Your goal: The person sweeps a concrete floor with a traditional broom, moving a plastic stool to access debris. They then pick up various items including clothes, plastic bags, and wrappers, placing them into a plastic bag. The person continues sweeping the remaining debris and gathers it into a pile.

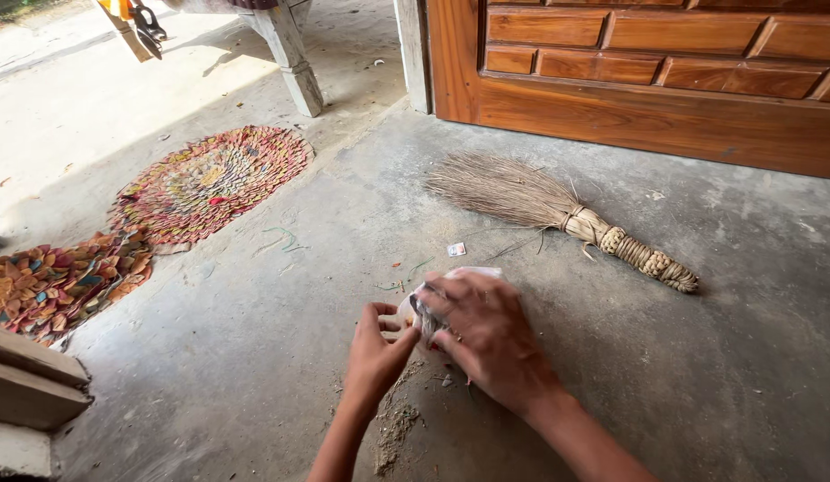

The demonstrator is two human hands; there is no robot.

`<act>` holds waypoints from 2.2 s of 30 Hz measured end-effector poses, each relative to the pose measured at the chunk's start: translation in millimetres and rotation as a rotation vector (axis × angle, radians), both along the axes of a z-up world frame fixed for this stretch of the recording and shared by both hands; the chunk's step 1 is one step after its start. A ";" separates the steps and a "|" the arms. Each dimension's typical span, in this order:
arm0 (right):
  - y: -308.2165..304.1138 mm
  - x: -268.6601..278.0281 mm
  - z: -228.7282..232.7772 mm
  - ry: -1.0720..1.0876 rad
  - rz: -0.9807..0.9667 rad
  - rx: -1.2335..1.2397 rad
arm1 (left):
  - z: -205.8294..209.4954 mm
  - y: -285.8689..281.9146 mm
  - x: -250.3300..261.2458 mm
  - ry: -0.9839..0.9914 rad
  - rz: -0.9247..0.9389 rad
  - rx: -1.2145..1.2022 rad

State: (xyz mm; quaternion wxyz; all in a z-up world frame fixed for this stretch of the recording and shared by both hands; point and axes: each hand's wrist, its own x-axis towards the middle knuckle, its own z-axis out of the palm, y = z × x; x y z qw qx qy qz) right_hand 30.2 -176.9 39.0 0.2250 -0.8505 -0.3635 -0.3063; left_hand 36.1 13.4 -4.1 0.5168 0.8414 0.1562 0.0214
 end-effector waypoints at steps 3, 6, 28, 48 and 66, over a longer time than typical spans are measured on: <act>6.0 5.6 -11.5 -0.033 0.074 -0.216 | -3.0 -4.9 1.1 0.104 0.086 0.068; 3.0 8.2 -28.3 0.100 0.037 -0.298 | -2.9 -3.3 5.3 0.055 0.120 -0.092; -3.3 42.1 -19.5 0.447 -0.138 -0.148 | 21.2 -24.9 -10.4 0.065 0.126 0.194; -2.8 50.1 -30.3 0.483 -0.210 -0.225 | -4.5 -28.8 -16.8 -0.401 -0.087 0.293; -9.4 36.8 16.4 0.760 -0.030 -0.521 | -17.4 -22.3 -3.2 0.080 0.134 0.072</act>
